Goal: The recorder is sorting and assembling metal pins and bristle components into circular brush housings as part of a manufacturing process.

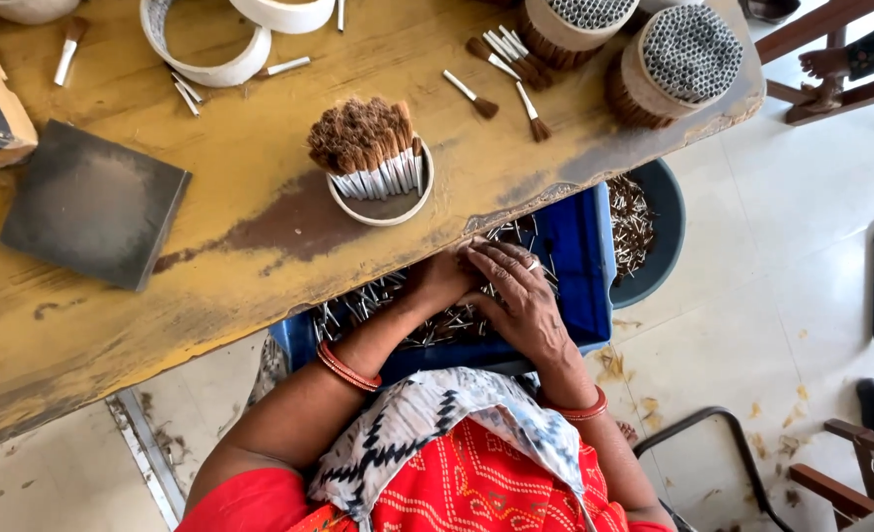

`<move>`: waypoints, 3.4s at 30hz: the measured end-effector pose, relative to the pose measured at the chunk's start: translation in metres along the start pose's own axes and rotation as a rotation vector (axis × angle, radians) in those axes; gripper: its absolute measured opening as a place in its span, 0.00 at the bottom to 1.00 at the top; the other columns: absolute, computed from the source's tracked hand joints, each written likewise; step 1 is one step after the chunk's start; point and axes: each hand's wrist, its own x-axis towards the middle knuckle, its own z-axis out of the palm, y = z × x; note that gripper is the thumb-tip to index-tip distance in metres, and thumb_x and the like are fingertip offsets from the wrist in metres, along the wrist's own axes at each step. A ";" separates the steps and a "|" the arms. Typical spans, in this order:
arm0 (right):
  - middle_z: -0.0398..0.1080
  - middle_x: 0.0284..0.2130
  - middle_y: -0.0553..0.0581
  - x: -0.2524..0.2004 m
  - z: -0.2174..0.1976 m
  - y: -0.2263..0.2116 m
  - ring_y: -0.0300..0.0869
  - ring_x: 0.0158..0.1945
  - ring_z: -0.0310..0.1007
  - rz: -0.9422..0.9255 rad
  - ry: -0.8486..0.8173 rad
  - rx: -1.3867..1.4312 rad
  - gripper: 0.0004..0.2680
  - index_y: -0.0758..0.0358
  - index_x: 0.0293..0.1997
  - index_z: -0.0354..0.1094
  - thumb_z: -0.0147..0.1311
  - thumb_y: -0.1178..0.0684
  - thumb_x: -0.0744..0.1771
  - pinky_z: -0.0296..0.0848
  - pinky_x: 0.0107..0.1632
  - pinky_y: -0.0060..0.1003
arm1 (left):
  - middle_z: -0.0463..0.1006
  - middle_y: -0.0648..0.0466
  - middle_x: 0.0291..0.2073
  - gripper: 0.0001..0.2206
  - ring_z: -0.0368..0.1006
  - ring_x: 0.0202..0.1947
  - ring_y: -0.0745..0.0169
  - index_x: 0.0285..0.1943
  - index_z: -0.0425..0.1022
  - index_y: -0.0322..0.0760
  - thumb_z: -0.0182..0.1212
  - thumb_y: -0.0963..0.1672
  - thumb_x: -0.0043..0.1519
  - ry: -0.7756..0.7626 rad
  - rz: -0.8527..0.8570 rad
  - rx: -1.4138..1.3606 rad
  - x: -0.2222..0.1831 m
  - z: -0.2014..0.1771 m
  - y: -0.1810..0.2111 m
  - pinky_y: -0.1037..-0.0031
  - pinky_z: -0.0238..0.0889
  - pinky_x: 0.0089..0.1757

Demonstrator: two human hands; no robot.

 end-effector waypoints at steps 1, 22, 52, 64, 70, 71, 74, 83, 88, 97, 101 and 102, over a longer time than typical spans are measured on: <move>0.71 0.58 0.63 0.001 -0.002 -0.002 0.57 0.62 0.69 -0.011 0.027 -0.055 0.20 0.65 0.62 0.68 0.65 0.56 0.63 0.67 0.62 0.51 | 0.83 0.46 0.43 0.14 0.79 0.45 0.52 0.54 0.78 0.38 0.66 0.42 0.59 0.056 0.115 -0.091 -0.005 -0.005 0.006 0.66 0.70 0.45; 0.75 0.42 0.57 -0.016 0.006 0.001 0.48 0.46 0.77 0.065 0.387 -0.061 0.09 0.64 0.48 0.75 0.65 0.65 0.65 0.75 0.49 0.38 | 0.79 0.54 0.48 0.18 0.78 0.48 0.60 0.56 0.73 0.40 0.67 0.41 0.57 -0.112 -0.232 -0.955 -0.013 -0.011 0.030 0.64 0.77 0.41; 0.61 0.66 0.62 -0.025 0.028 0.039 0.55 0.73 0.60 -0.054 -0.016 0.019 0.32 0.60 0.76 0.50 0.61 0.47 0.64 0.60 0.77 0.49 | 0.78 0.58 0.49 0.21 0.75 0.47 0.68 0.58 0.72 0.41 0.63 0.38 0.54 -0.310 -0.525 -0.855 -0.016 -0.011 -0.029 0.71 0.72 0.39; 0.74 0.54 0.57 -0.030 0.025 0.041 0.46 0.58 0.72 0.012 0.137 -0.053 0.16 0.63 0.59 0.71 0.58 0.56 0.64 0.68 0.61 0.45 | 0.83 0.48 0.49 0.28 0.80 0.45 0.62 0.63 0.73 0.39 0.69 0.38 0.50 -0.029 -0.054 -0.084 -0.015 -0.013 0.019 0.71 0.73 0.44; 0.72 0.51 0.55 -0.038 0.030 0.046 0.45 0.55 0.72 -0.196 0.167 0.096 0.09 0.60 0.57 0.71 0.54 0.58 0.70 0.70 0.63 0.40 | 0.84 0.49 0.47 0.26 0.80 0.44 0.64 0.61 0.75 0.37 0.68 0.38 0.50 0.038 0.104 -0.077 0.002 0.002 -0.065 0.70 0.73 0.43; 0.72 0.51 0.55 -0.037 0.027 0.042 0.45 0.55 0.72 -0.195 0.169 0.092 0.09 0.60 0.57 0.71 0.54 0.58 0.70 0.70 0.63 0.40 | 0.84 0.49 0.47 0.26 0.80 0.44 0.64 0.61 0.75 0.37 0.68 0.38 0.50 0.037 0.108 -0.078 0.003 0.002 -0.074 0.70 0.73 0.43; 0.71 0.52 0.57 -0.033 0.020 0.038 0.46 0.56 0.71 -0.129 0.210 0.082 0.10 0.63 0.60 0.70 0.54 0.57 0.71 0.70 0.63 0.40 | 0.85 0.46 0.41 0.18 0.81 0.40 0.61 0.54 0.79 0.34 0.71 0.41 0.54 0.072 0.063 0.121 0.004 0.001 -0.082 0.67 0.75 0.40; 0.71 0.51 0.55 -0.043 0.017 0.035 0.46 0.57 0.72 -0.202 0.261 -0.037 0.10 0.62 0.57 0.70 0.57 0.55 0.70 0.71 0.58 0.39 | 0.80 0.56 0.49 0.16 0.77 0.45 0.65 0.59 0.75 0.42 0.60 0.42 0.61 -0.065 -0.336 -0.808 0.002 -0.012 -0.051 0.71 0.73 0.40; 0.71 0.53 0.51 -0.041 0.018 0.030 0.42 0.56 0.70 0.019 0.211 -0.160 0.09 0.52 0.49 0.70 0.62 0.47 0.68 0.67 0.60 0.40 | 0.75 0.54 0.55 0.15 0.72 0.52 0.64 0.63 0.68 0.41 0.61 0.43 0.68 -0.145 -0.446 -1.179 0.010 -0.015 -0.104 0.72 0.73 0.44; 0.62 0.62 0.60 -0.044 0.044 0.048 0.50 0.65 0.62 0.017 -0.029 0.017 0.31 0.57 0.77 0.51 0.61 0.45 0.65 0.63 0.67 0.44 | 0.71 0.52 0.57 0.31 0.72 0.54 0.59 0.67 0.63 0.43 0.67 0.35 0.53 -0.356 -0.446 -0.905 0.007 0.017 -0.169 0.69 0.70 0.39; 0.61 0.63 0.65 -0.026 0.013 0.023 0.58 0.68 0.63 -0.080 0.112 -0.026 0.34 0.61 0.72 0.51 0.63 0.48 0.58 0.61 0.70 0.55 | 0.71 0.52 0.58 0.31 0.71 0.55 0.59 0.68 0.62 0.43 0.66 0.35 0.55 -0.321 -0.378 -0.955 0.002 0.010 -0.118 0.71 0.71 0.42; 0.60 0.64 0.65 -0.029 0.021 0.031 0.56 0.67 0.62 -0.062 0.076 0.030 0.35 0.60 0.75 0.49 0.62 0.49 0.60 0.63 0.71 0.51 | 0.71 0.55 0.58 0.33 0.71 0.56 0.59 0.69 0.62 0.48 0.65 0.35 0.53 -0.292 -0.390 -0.952 0.002 0.009 -0.112 0.69 0.72 0.43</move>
